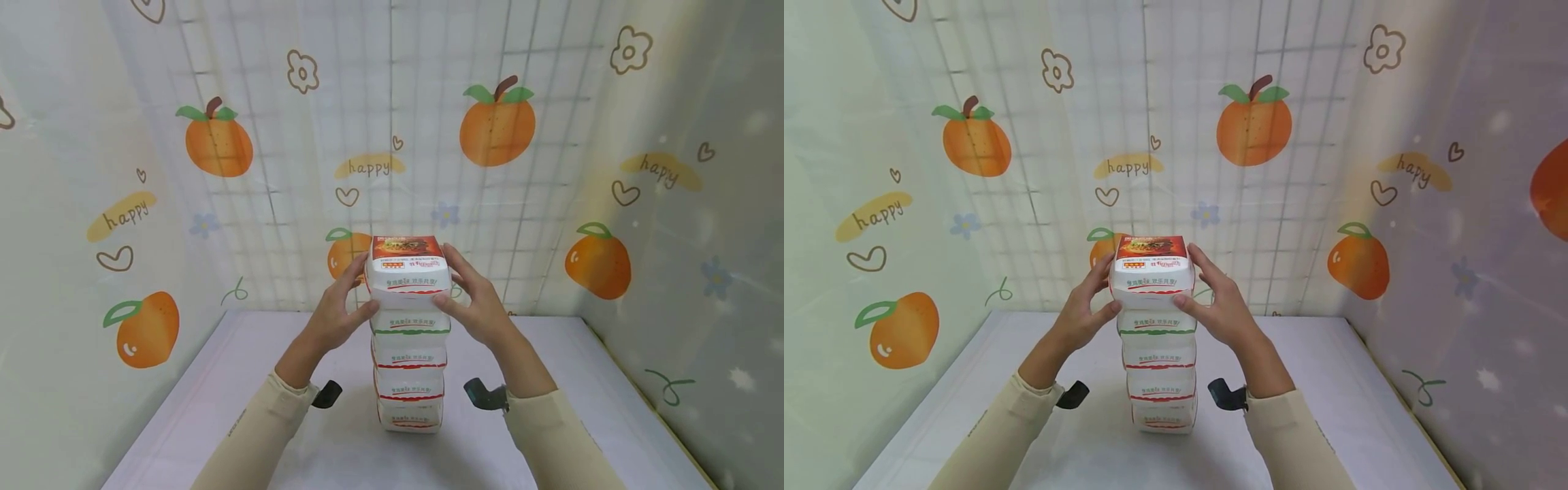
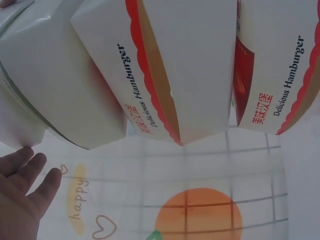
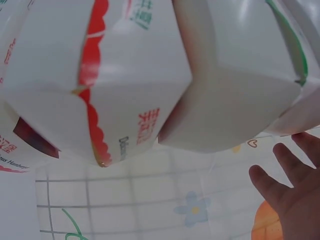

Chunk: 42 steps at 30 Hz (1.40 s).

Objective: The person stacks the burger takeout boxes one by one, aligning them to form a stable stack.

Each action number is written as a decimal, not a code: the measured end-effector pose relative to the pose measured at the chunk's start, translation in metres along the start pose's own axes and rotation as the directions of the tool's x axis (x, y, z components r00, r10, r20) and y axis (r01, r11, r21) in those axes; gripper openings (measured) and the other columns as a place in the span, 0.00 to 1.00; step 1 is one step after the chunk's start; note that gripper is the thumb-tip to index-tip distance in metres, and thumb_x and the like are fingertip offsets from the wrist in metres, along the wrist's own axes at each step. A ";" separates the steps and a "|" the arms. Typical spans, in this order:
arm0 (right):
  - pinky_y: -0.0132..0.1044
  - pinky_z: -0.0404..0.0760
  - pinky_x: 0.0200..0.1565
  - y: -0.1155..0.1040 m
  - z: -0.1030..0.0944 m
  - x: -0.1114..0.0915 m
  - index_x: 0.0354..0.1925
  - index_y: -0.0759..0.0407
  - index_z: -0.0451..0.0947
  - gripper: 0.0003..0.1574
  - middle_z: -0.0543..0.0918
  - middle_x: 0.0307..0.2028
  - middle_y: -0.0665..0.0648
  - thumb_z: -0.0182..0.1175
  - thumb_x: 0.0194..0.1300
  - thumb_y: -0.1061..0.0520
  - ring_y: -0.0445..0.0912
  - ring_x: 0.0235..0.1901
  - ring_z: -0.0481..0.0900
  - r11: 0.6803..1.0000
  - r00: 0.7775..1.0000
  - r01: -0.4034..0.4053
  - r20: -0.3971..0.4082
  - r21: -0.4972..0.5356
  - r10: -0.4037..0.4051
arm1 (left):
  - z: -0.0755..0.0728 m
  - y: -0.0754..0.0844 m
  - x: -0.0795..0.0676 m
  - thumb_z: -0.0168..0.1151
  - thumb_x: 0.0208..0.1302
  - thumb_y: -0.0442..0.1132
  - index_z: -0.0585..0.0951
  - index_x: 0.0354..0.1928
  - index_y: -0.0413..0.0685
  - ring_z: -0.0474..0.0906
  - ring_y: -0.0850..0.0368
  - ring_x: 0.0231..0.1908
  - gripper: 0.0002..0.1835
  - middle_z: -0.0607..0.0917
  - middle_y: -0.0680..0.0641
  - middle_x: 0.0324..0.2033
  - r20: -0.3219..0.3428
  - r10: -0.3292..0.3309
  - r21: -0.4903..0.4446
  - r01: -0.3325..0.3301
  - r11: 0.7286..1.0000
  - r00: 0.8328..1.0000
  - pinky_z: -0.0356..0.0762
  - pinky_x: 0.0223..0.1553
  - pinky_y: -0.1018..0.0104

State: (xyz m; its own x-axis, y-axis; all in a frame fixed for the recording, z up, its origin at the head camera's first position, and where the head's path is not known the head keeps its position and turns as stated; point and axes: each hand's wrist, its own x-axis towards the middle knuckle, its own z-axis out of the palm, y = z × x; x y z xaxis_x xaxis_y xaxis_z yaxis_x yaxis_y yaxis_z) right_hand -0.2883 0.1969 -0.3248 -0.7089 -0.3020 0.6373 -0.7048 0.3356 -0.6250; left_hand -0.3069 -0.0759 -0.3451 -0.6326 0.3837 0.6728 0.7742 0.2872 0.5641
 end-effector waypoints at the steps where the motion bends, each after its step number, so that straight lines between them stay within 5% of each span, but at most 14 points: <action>1: 0.70 0.63 0.57 0.000 0.000 0.000 0.76 0.40 0.49 0.51 0.55 0.74 0.47 0.64 0.63 0.49 0.63 0.67 0.60 1.000 1.000 -0.003 0.000 -0.003 0.003 | 0.000 0.000 0.000 0.54 0.62 0.68 0.51 0.76 0.69 0.64 0.54 0.65 0.43 0.63 0.59 0.70 0.001 0.000 -0.002 0.000 1.000 1.000 0.64 0.61 0.41; 22: 0.69 0.64 0.57 0.001 -0.001 -0.001 0.77 0.40 0.48 0.52 0.56 0.73 0.47 0.64 0.63 0.48 0.60 0.68 0.60 0.999 0.999 -0.036 0.001 -0.025 0.036 | 0.003 -0.004 0.000 0.52 0.63 0.69 0.49 0.76 0.70 0.62 0.57 0.66 0.43 0.64 0.59 0.69 0.007 0.015 0.003 -0.015 1.000 1.000 0.63 0.62 0.46; 35: 0.65 0.69 0.56 0.001 0.000 -0.002 0.75 0.31 0.48 0.51 0.57 0.73 0.45 0.64 0.63 0.43 0.59 0.67 0.61 0.998 0.999 -0.052 -0.009 -0.025 0.052 | 0.004 -0.003 -0.001 0.55 0.63 0.67 0.50 0.76 0.70 0.64 0.58 0.64 0.43 0.65 0.61 0.69 0.006 0.000 0.003 0.000 1.000 1.000 0.63 0.62 0.47; 42: 0.63 0.65 0.60 0.003 -0.001 -0.002 0.76 0.36 0.48 0.51 0.57 0.73 0.46 0.64 0.64 0.46 0.54 0.70 0.58 1.000 1.000 -0.020 0.003 -0.011 0.020 | 0.003 -0.001 -0.003 0.55 0.63 0.66 0.50 0.77 0.62 0.63 0.58 0.65 0.45 0.64 0.60 0.69 0.010 -0.003 0.011 0.003 1.000 1.000 0.63 0.62 0.47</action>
State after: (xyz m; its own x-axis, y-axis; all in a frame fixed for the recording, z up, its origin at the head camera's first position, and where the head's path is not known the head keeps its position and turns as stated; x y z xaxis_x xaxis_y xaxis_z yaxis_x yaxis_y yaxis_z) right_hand -0.2885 0.1998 -0.3275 -0.7231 -0.2981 0.6231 -0.6901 0.3513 -0.6327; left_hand -0.3061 -0.0746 -0.3493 -0.6346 0.3916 0.6663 0.7726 0.2982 0.5605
